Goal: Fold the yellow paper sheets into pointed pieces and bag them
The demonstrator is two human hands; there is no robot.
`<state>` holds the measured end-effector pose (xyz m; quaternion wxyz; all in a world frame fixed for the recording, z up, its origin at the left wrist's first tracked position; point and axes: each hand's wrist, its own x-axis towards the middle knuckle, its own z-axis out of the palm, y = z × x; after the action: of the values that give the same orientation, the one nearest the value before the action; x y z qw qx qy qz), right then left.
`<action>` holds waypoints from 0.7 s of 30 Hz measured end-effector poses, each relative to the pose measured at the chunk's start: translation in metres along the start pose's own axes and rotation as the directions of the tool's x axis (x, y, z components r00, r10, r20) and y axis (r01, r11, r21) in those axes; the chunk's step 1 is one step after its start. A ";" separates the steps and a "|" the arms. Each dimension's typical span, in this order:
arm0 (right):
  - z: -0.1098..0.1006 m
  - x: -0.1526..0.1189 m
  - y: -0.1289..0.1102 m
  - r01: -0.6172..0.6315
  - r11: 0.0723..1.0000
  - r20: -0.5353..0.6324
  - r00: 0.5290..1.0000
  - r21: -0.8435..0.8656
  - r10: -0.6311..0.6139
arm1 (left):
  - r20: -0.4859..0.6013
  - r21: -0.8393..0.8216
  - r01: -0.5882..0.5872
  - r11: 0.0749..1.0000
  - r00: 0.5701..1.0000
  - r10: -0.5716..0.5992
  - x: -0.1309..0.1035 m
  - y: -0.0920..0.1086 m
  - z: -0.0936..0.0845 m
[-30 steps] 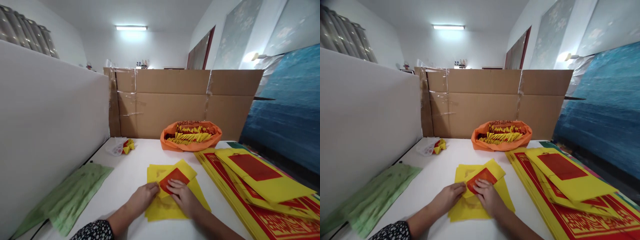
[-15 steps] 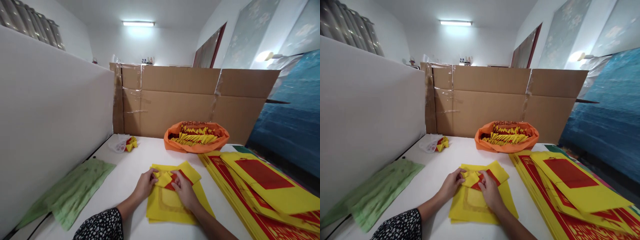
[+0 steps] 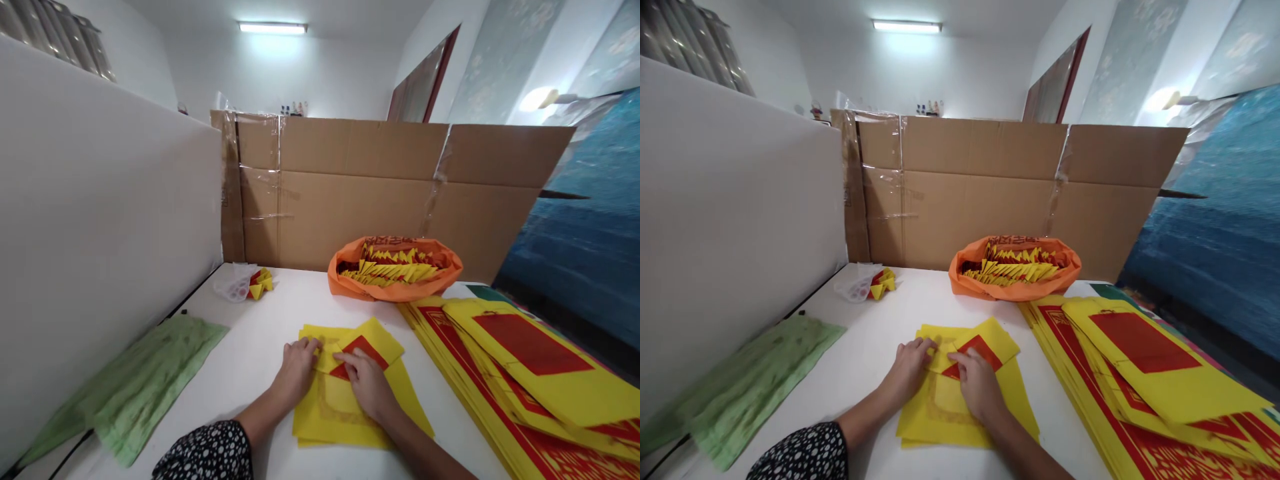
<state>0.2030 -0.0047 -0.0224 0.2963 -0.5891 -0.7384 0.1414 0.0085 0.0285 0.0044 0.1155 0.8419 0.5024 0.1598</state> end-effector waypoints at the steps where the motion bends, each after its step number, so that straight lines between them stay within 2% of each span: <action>1: 0.001 0.000 0.000 -0.005 1.000 0.001 1.000 -0.016 0.005 | 0.011 0.024 0.002 1.000 1.000 -0.003 0.000 0.001 -0.001; 3: 0.002 0.000 0.000 -0.010 0.999 0.010 1.000 -0.050 0.011 | 0.024 0.113 -0.006 0.994 1.000 0.003 -0.001 0.005 -0.004; 5: 0.003 0.000 -0.001 0.004 0.997 0.021 1.000 -0.083 -0.002 | 0.028 0.227 -0.097 0.969 0.995 0.093 -0.005 0.009 -0.004; 6: 0.003 0.000 -0.002 0.010 0.995 0.026 1.000 -0.097 -0.007 | 0.042 0.271 -0.186 0.944 0.982 0.182 -0.009 0.011 -0.003; 8: 0.001 -0.002 -0.006 0.001 0.993 0.023 1.000 -0.120 0.002 | 0.091 0.316 -0.372 0.873 0.927 0.363 -0.017 0.013 0.005; 10: -0.004 -0.005 -0.009 0.018 0.987 0.010 1.000 -0.157 -0.017 | 0.139 0.335 -0.457 0.824 0.889 0.436 -0.027 0.014 0.015; 13: -0.011 -0.017 -0.006 0.137 0.963 0.000 0.990 -0.231 -0.141 | 0.158 0.375 -0.372 0.849 0.928 0.337 -0.042 0.015 0.027; 16: -0.012 -0.035 0.008 0.214 0.943 -0.034 0.973 -0.255 -0.230 | 0.154 0.365 -0.266 0.892 0.962 0.224 -0.051 0.022 0.028; 19: -0.009 -0.052 0.026 0.213 0.938 -0.077 0.967 -0.272 -0.242 | 0.140 0.367 -0.203 0.908 0.977 0.162 -0.047 0.031 0.022; 21: -0.009 -0.059 0.033 0.211 0.929 -0.054 0.970 -0.303 -0.238 | 0.125 0.360 -0.232 0.904 0.972 0.200 -0.036 0.035 0.016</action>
<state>0.2425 -0.0533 -0.0497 0.2525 -0.5439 -0.7996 -0.0318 0.0269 -0.0202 -0.0034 -0.0433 0.9049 0.4218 0.0375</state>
